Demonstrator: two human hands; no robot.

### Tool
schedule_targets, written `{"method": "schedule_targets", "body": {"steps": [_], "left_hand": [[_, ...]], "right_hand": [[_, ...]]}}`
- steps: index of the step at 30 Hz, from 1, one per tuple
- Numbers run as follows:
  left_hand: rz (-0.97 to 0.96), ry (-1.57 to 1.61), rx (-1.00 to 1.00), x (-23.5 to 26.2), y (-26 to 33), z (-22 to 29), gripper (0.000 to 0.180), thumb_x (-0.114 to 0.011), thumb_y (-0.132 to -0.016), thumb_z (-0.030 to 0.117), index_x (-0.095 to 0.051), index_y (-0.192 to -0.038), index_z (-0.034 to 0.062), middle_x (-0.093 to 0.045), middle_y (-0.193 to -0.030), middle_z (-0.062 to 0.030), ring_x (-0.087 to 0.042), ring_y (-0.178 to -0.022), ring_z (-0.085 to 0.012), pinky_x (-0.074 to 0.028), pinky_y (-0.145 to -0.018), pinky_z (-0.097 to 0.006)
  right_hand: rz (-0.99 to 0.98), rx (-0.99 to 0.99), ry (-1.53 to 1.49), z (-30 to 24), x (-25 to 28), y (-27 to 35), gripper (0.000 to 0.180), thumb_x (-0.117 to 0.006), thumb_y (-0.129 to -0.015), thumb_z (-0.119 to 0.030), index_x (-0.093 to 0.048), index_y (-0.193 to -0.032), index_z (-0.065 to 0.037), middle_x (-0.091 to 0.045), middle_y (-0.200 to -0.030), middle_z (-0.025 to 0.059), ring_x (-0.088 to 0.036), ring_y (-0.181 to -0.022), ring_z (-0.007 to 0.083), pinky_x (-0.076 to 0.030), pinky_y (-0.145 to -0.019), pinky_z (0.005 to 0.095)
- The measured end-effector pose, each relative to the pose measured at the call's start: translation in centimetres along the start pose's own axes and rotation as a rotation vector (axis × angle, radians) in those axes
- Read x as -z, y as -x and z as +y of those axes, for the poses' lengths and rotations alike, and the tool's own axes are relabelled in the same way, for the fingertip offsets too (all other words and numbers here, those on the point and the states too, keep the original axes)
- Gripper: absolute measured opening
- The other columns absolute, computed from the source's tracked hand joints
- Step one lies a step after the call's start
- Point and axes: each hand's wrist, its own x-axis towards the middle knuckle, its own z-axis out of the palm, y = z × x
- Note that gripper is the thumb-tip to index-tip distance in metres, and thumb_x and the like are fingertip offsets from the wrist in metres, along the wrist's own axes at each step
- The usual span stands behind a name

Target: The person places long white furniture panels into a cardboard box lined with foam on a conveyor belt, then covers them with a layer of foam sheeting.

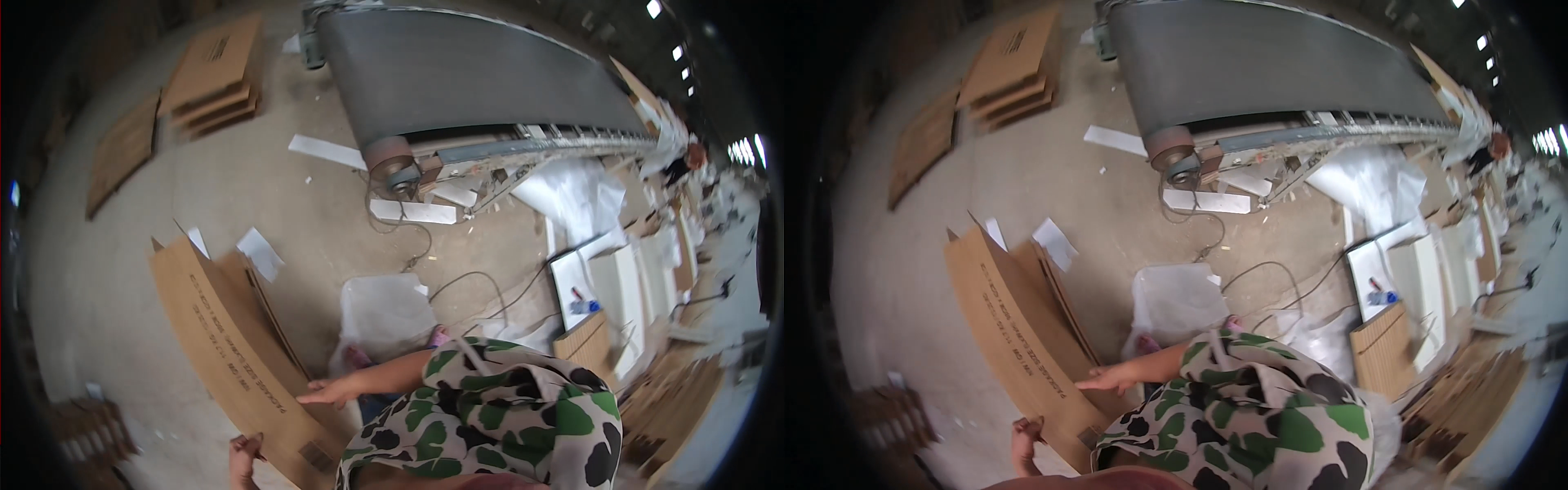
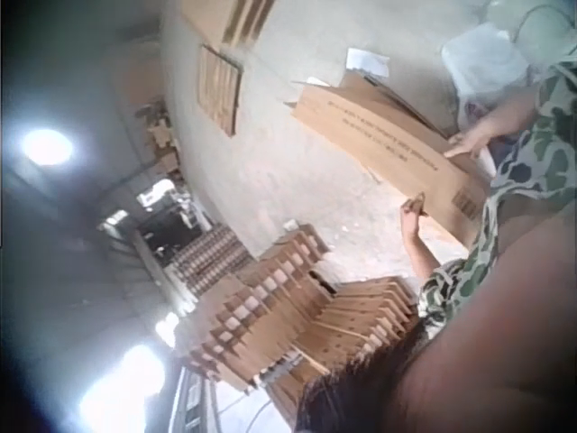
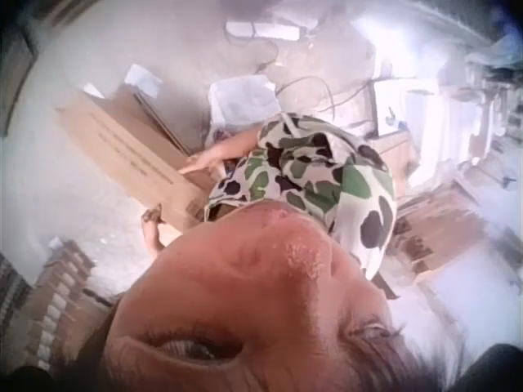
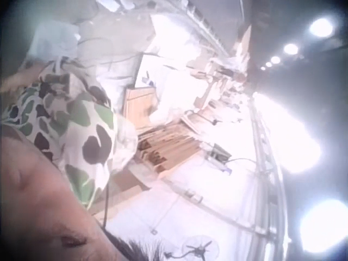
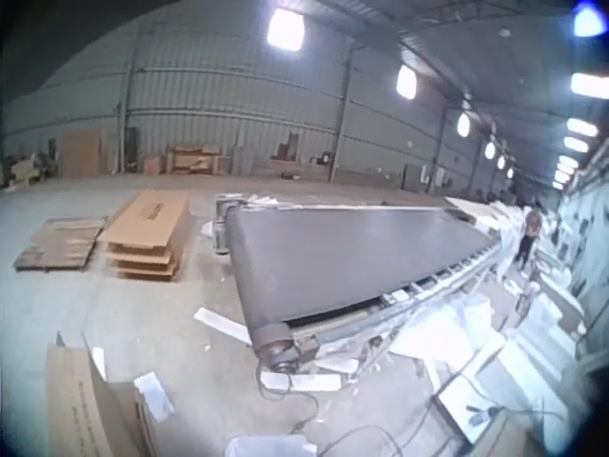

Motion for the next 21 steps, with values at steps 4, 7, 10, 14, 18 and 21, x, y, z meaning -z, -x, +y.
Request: {"method": "schedule_targets", "body": {"steps": [4,7,10,14,18,21], "left_hand": [[0.227,0.240,-0.258,-5.7,3.8,3.7,0.008,-0.056,-0.069,0.008,-0.060,-0.066,0.0013,-0.056,-0.059,0.0013,-0.048,-0.051,-0.0085,-0.039,-0.053,-0.020],[0.283,0.243,-0.339,-11.9,8.1,9.1,0.008,-0.058,-0.069,0.006,-0.062,-0.069,-0.0011,-0.057,-0.063,0.0019,-0.049,-0.054,-0.0075,-0.040,-0.054,-0.021],[0.100,-0.201,-0.413,-17.6,10.2,13.0,0.009,-0.060,-0.068,0.001,-0.063,-0.076,-0.0036,-0.059,-0.066,0.0009,-0.050,-0.055,-0.0080,-0.038,-0.051,-0.019],[0.196,-0.380,-0.492,-27.2,17.4,21.0,0.010,-0.061,-0.069,0.003,-0.062,-0.074,-0.0059,-0.059,-0.065,-0.0003,-0.049,-0.059,-0.0055,-0.040,-0.053,-0.021],[0.261,-0.492,-0.622,-35.7,21.4,26.6,0.012,-0.061,-0.070,0.003,-0.059,-0.077,-0.0058,-0.059,-0.064,-0.0028,-0.048,-0.057,-0.0054,-0.039,-0.051,-0.021],[0.206,-0.839,-0.980,-44.2,20.8,30.9,0.014,-0.063,-0.068,0.006,-0.059,-0.077,-0.0040,-0.058,-0.059,-0.0109,-0.049,-0.050,-0.0099,-0.040,-0.048,-0.026]], "right_hand": [[-0.173,0.035,-0.159,-1.6,0.1,3.8,0.101,-0.053,-0.061,-0.075,-0.019,-0.138,-0.019,-0.016,-0.142,0.0073,-0.022,-0.125,0.0364,-0.030,-0.094,0.0437],[-0.191,0.008,-0.170,-2.0,1.8,8.1,0.092,-0.055,-0.063,-0.072,-0.031,-0.133,-0.017,-0.030,-0.135,0.0054,-0.033,-0.120,0.0298,-0.034,-0.091,0.0426],[-0.316,0.247,-0.344,-2.1,3.5,15.3,0.073,-0.061,-0.068,-0.061,-0.044,-0.123,-0.016,-0.050,-0.113,0.0009,-0.047,-0.103,0.0160,-0.040,-0.082,0.0378],[-0.332,0.513,-0.283,-3.7,6.3,22.9,0.065,-0.069,-0.066,-0.052,-0.050,-0.116,-0.015,-0.053,-0.106,0.0025,-0.051,-0.091,0.0178,-0.044,-0.072,0.0334],[-0.386,0.845,-0.285,-5.0,10.5,32.6,0.059,-0.067,-0.073,-0.040,-0.046,-0.121,-0.012,-0.050,-0.115,0.0020,-0.049,-0.104,0.0181,-0.042,-0.085,0.0343],[-0.453,1.120,-0.358,-2.9,16.3,41.1,0.058,-0.067,-0.075,-0.030,-0.042,-0.123,-0.008,-0.049,-0.118,0.0042,-0.046,-0.109,0.0180,-0.039,-0.091,0.0334]]}}
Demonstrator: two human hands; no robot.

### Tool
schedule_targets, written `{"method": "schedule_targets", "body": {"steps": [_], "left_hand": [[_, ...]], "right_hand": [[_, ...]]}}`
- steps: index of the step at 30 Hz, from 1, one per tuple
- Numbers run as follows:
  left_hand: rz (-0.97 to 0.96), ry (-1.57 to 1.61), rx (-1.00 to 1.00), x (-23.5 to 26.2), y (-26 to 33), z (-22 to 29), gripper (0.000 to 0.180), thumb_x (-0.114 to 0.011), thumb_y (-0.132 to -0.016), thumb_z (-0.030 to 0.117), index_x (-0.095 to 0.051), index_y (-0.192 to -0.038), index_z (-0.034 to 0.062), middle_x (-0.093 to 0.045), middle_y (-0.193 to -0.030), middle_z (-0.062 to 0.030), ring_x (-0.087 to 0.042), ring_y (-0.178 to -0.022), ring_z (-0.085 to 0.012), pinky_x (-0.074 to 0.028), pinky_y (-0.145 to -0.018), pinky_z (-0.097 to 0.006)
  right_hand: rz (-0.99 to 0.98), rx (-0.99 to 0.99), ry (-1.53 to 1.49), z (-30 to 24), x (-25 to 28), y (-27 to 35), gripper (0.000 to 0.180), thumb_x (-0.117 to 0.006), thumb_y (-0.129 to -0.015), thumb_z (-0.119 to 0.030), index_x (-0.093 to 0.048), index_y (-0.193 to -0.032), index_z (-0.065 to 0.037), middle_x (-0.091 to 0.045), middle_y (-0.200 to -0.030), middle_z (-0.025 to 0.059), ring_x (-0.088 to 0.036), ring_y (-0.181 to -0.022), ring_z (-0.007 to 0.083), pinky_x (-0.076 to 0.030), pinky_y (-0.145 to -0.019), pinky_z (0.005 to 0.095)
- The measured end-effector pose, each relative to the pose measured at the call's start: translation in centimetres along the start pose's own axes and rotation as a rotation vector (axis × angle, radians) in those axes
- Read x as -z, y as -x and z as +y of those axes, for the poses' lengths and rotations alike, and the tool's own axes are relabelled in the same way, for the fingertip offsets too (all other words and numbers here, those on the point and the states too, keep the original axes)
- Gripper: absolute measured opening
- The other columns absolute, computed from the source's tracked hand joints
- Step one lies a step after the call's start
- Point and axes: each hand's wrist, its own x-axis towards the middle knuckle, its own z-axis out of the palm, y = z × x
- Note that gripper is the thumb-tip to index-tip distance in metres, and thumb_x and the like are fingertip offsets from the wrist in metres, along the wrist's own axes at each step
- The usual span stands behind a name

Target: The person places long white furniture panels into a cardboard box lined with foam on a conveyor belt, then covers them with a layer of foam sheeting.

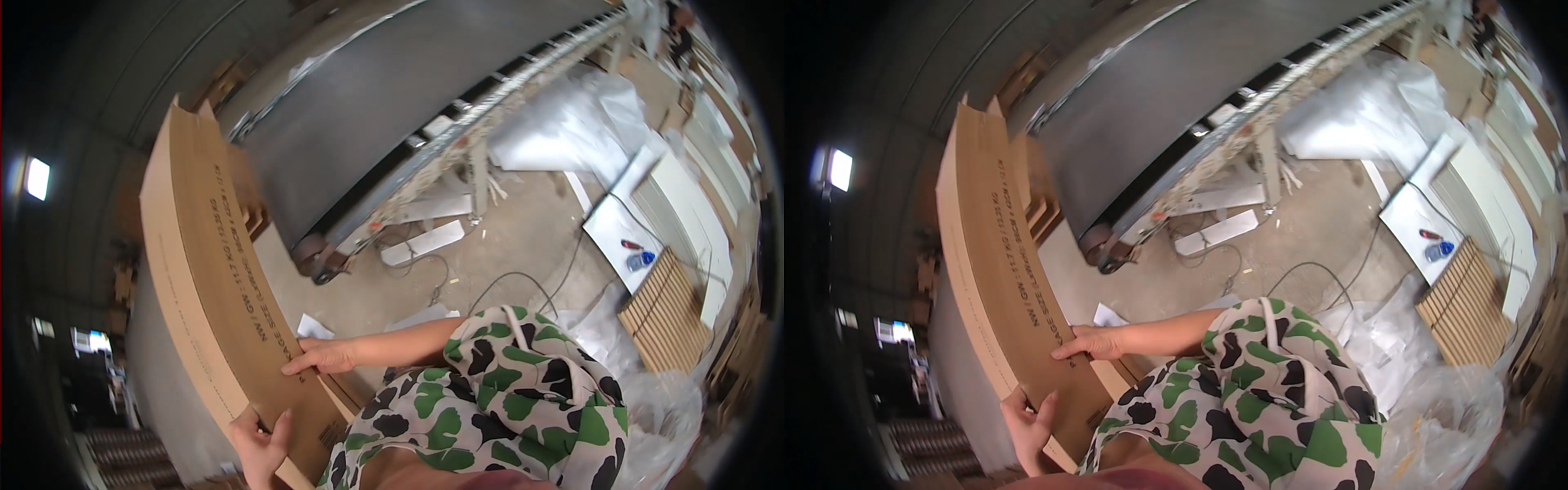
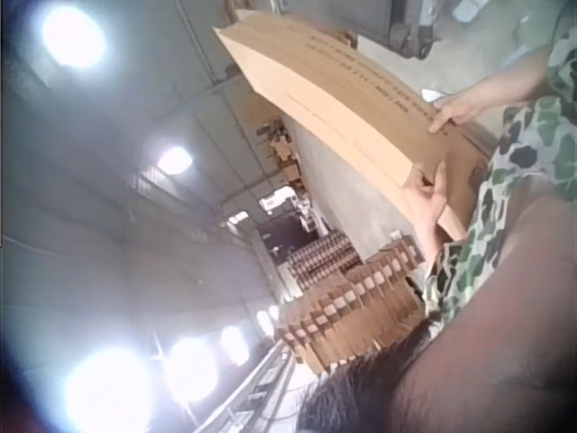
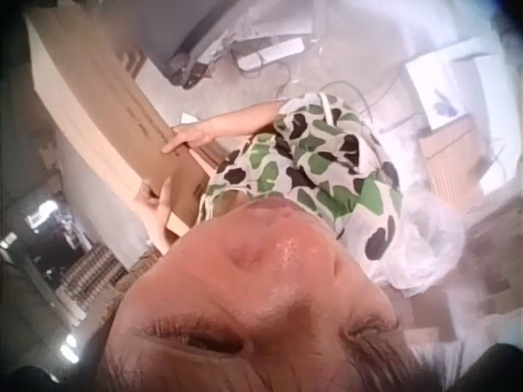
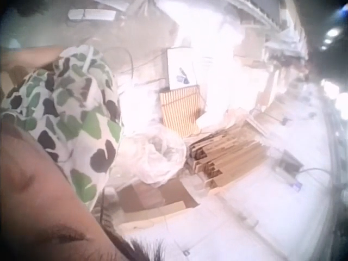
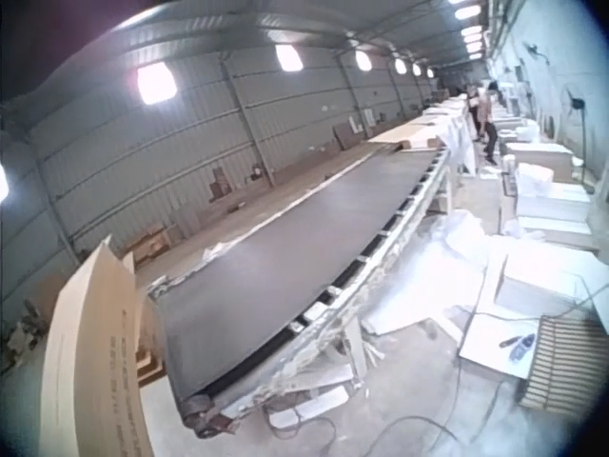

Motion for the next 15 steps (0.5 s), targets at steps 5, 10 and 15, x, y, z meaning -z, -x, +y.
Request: {"method": "schedule_targets", "body": {"steps": [5,10,15], "left_hand": [[-0.091,0.013,-0.225,-5.5,-6.6,8.5,0.012,-0.062,-0.068,0.006,-0.058,-0.074,-0.0039,-0.056,-0.056,-0.0107,-0.048,-0.046,-0.0135,-0.039,-0.046,-0.026],[-0.247,-0.081,-0.583,-11.7,-15.9,15.1,0.016,-0.063,-0.070,0.009,-0.060,-0.082,-0.0008,-0.054,-0.056,-0.0141,-0.050,-0.045,-0.0212,-0.040,-0.046,-0.031],[-0.558,-0.167,-0.630,-21.3,-28.3,23.8,0.019,-0.063,-0.072,0.012,-0.060,-0.083,-0.0033,-0.056,-0.060,-0.0132,-0.052,-0.053,-0.0144,-0.041,-0.049,-0.029]], "right_hand": [[0.119,0.354,0.113,-6.4,2.6,8.1,0.061,-0.064,-0.078,-0.019,-0.032,-0.128,-0.004,-0.044,-0.122,0.0060,-0.041,-0.114,0.0166,-0.033,-0.097,0.0315],[0.384,0.582,0.065,-13.3,6.8,15.4,0.056,-0.060,-0.082,-0.025,-0.034,-0.127,-0.006,-0.046,-0.122,0.0049,-0.043,-0.113,0.0159,-0.035,-0.094,0.0339],[0.512,0.750,-0.037,-21.1,14.6,23.2,0.047,-0.051,-0.087,-0.034,-0.041,-0.124,-0.007,-0.050,-0.119,0.0023,-0.045,-0.111,0.0140,-0.038,-0.091,0.0319]]}}
